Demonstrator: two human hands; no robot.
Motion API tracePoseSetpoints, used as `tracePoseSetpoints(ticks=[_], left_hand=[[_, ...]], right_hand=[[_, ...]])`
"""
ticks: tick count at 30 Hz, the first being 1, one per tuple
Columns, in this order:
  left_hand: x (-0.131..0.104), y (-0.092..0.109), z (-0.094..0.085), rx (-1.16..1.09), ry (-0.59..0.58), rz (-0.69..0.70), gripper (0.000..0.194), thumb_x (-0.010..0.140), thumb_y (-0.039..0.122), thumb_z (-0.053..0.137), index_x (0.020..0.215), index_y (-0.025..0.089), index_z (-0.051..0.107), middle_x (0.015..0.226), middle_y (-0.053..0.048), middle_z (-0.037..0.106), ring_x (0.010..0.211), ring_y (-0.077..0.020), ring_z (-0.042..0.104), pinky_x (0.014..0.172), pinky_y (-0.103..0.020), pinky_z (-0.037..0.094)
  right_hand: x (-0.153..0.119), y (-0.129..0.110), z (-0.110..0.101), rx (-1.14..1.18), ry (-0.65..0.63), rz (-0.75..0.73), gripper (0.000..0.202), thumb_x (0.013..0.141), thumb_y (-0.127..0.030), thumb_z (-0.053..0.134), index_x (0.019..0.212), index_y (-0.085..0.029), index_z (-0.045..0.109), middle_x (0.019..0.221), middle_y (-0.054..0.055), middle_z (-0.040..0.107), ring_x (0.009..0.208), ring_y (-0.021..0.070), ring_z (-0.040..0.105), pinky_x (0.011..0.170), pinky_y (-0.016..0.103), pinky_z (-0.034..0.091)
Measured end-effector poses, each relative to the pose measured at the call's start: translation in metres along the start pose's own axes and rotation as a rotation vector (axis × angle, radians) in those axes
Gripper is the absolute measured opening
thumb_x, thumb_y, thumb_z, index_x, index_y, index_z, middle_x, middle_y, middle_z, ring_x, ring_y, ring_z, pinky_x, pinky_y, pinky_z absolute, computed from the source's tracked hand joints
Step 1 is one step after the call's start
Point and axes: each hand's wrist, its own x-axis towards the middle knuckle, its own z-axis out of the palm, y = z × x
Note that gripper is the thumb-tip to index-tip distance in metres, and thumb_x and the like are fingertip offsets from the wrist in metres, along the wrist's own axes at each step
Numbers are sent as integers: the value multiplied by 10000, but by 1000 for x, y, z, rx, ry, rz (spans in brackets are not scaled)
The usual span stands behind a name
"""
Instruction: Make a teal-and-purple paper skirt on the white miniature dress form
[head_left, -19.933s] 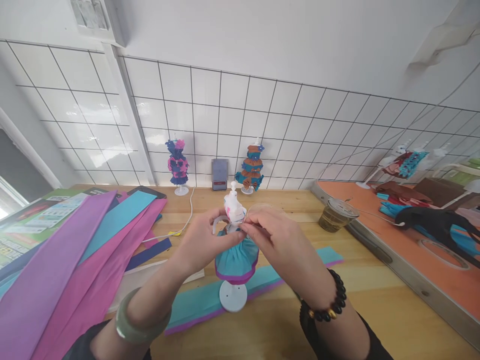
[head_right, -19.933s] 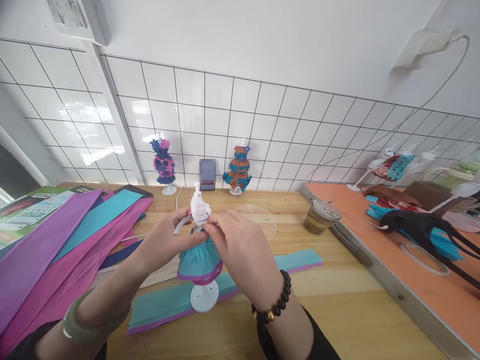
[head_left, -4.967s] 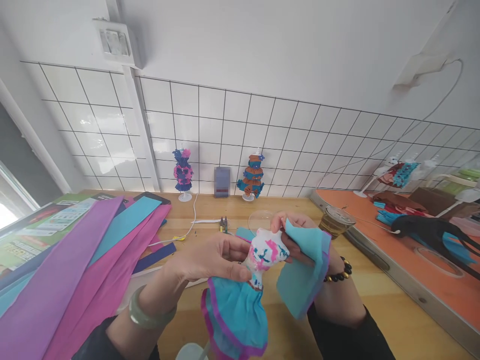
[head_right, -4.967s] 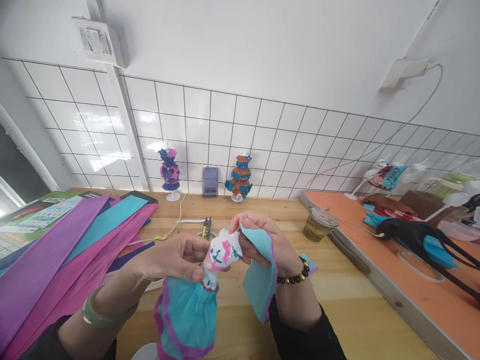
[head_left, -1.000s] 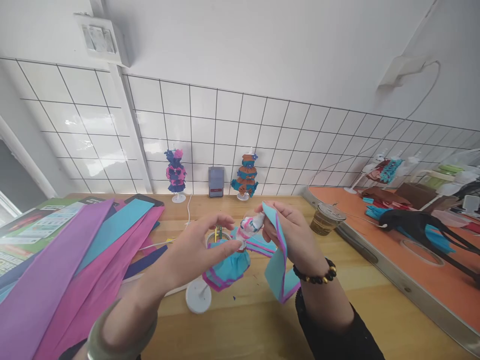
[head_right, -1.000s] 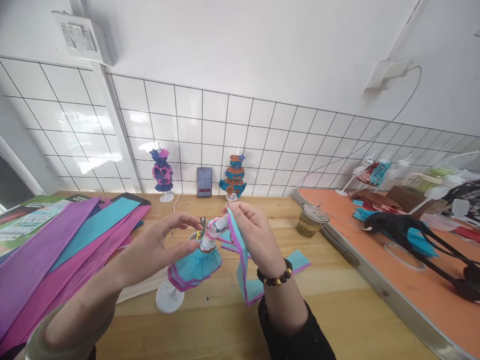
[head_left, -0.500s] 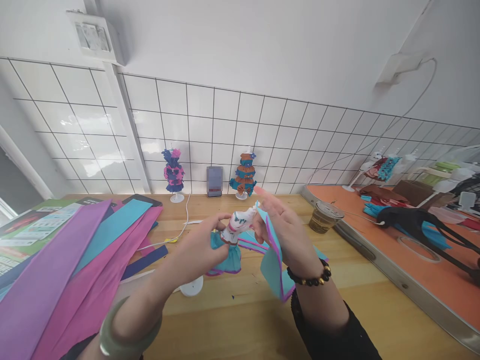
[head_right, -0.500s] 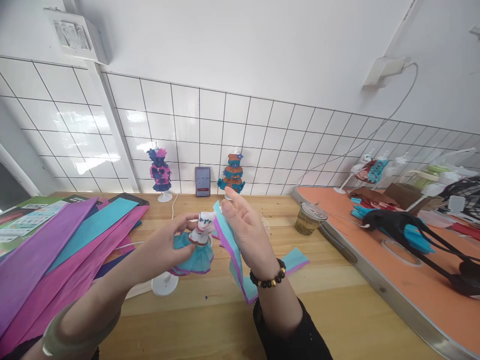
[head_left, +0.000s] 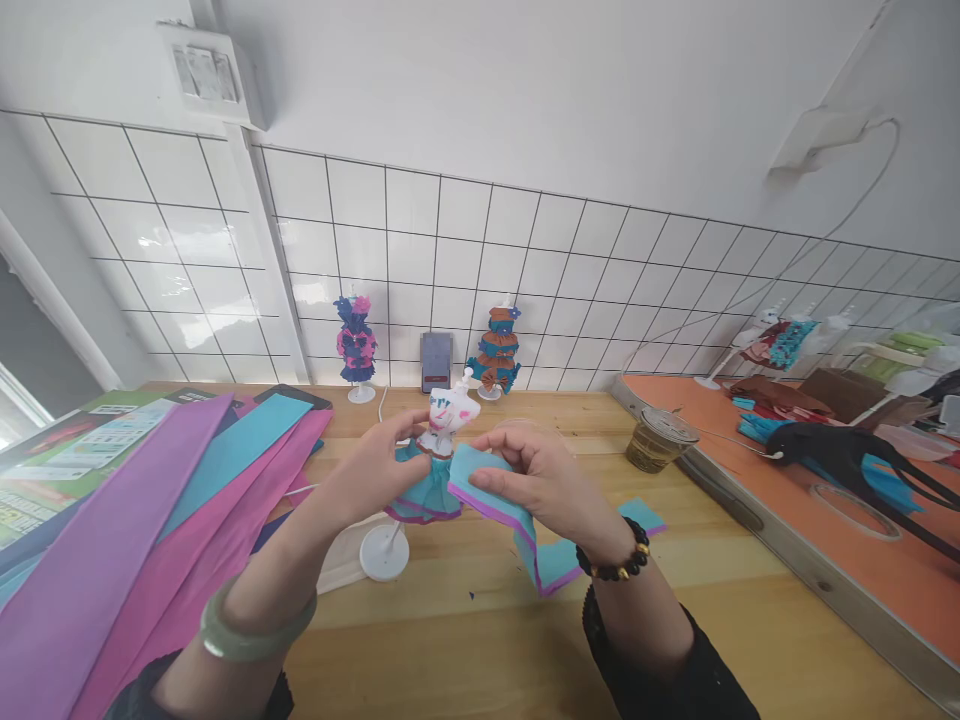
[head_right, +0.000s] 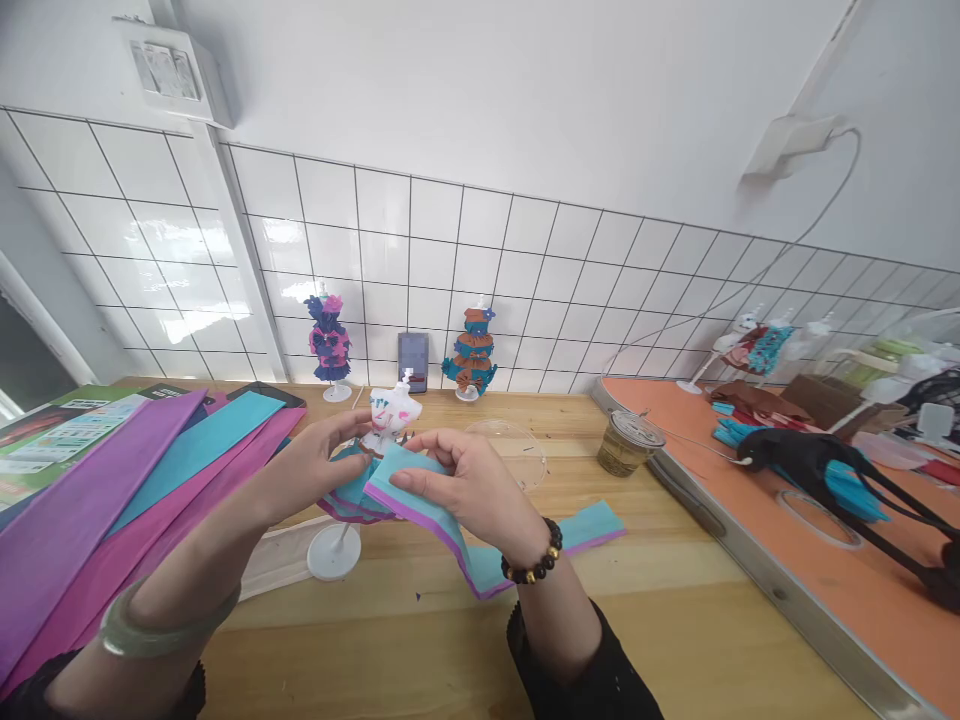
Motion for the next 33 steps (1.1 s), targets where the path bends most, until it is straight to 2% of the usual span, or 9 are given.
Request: tracePoseSetpoints(ticks=[2,5,13,17,26,33], left_hand=[[-1,1,1,-14,-26,13,473,754,242,516,1225,197,513,1184,-67,616,1093,-250,560,900,-354,458],[-2,4,2,-23,-54,28,467,758,214,507,1225,209,515,1154,-52,627,1088,-238,557,898,-339,457],[-2,4,1,-25,-52,57,464,739,200,512,1199,233,561,1092,-31,660,1028,-243,585,864,-339,476],[-2,3,1,-3,-52,63,480,743,200,511,1220,243,548,1121,-25,645,1049,-241,571,873,-337,473],[-2,-1,1,-13,-97,70,437,793,245,506,1229,255,535,1105,-19,636,1050,-226,562,886,-338,469],[-1,-3,2,-16,-95,77,468,769,180,479,1228,260,533,1153,-16,620,1066,-222,560,889,-333,467]], right_hand=[[2,2,3,-87,18,-14,241,745,-431,638,776,-193,619,674,-14,526,567,106,439,479,218,349],[4,7,6,-204,50,-8,302,788,-460,576,669,-182,572,608,-23,472,542,105,399,460,220,302],[9,14,14,-267,38,-90,349,885,-424,438,638,-186,504,598,-27,436,562,115,394,509,239,301],[12,20,17,-277,55,-120,332,895,-403,429,654,-189,508,617,-18,471,577,122,417,538,244,325],[14,27,20,-355,116,-177,347,906,-345,423,598,-184,436,570,-32,400,539,104,371,522,231,314],[15,25,20,-414,139,-235,325,910,-309,426,609,-187,430,587,-31,430,559,107,400,537,233,313]])
